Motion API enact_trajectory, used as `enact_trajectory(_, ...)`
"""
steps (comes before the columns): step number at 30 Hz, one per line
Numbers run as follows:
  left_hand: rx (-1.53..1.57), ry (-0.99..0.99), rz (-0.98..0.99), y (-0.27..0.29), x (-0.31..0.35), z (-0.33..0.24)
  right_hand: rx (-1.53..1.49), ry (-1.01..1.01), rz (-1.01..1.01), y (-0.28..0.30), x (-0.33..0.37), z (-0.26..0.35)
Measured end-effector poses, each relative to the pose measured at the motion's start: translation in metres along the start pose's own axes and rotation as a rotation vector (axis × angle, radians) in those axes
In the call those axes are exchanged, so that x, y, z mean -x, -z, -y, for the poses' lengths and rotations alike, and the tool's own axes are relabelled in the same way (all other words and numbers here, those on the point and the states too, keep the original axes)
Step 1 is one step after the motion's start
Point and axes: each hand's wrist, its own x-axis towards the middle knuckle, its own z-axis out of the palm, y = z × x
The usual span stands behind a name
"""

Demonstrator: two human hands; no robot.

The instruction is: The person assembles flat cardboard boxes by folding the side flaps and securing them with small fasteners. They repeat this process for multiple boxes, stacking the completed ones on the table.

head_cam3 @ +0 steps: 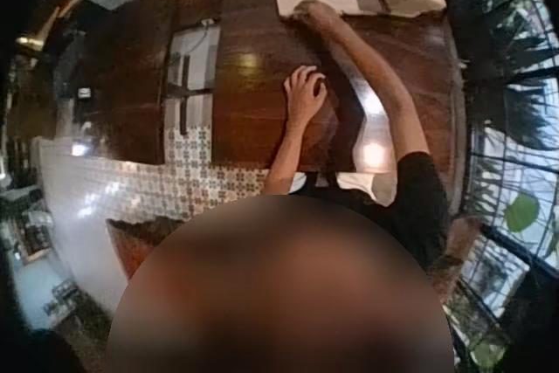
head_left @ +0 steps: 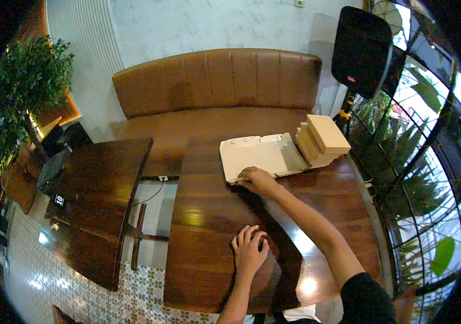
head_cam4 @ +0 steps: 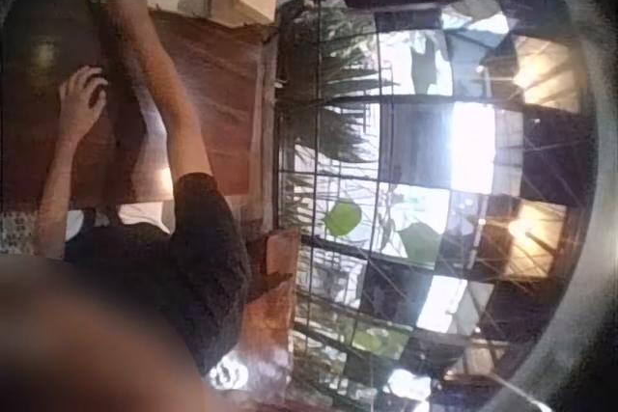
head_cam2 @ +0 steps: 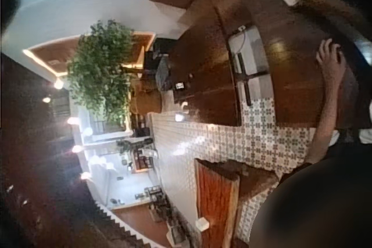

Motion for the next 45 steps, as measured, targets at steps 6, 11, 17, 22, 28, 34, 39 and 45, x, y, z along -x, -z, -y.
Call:
enact_trajectory(6,0.051,0.032,0.008,0.002,0.000,0.000,-0.085,-0.142,0.141,-0.004,-0.021,-0.007)
enact_trajectory(11,0.042,0.039,0.009,0.001,-0.002,0.003,-0.053,-0.166,0.124,0.004,-0.031,-0.007)
enact_trajectory(17,0.051,0.039,-0.008,0.001,-0.002,0.003,0.231,-0.068,0.180,0.003,-0.045,0.001)
enact_trajectory(22,0.063,0.036,0.017,0.001,0.000,0.002,0.224,-0.121,0.162,0.006,-0.048,-0.006)
enact_trajectory(28,0.045,0.028,-0.031,-0.003,0.001,0.003,0.060,-0.136,-0.150,0.026,-0.044,-0.010)
enact_trajectory(34,0.041,0.028,-0.035,-0.004,0.002,0.005,-0.058,-0.134,-0.215,0.058,-0.043,-0.018)
enact_trajectory(39,0.045,0.014,-0.056,-0.005,0.004,0.007,0.020,-0.044,-0.255,0.067,-0.039,-0.015)
enact_trajectory(45,0.052,0.016,-0.040,-0.004,0.003,0.007,-0.040,-0.125,-0.118,0.057,-0.030,-0.017)
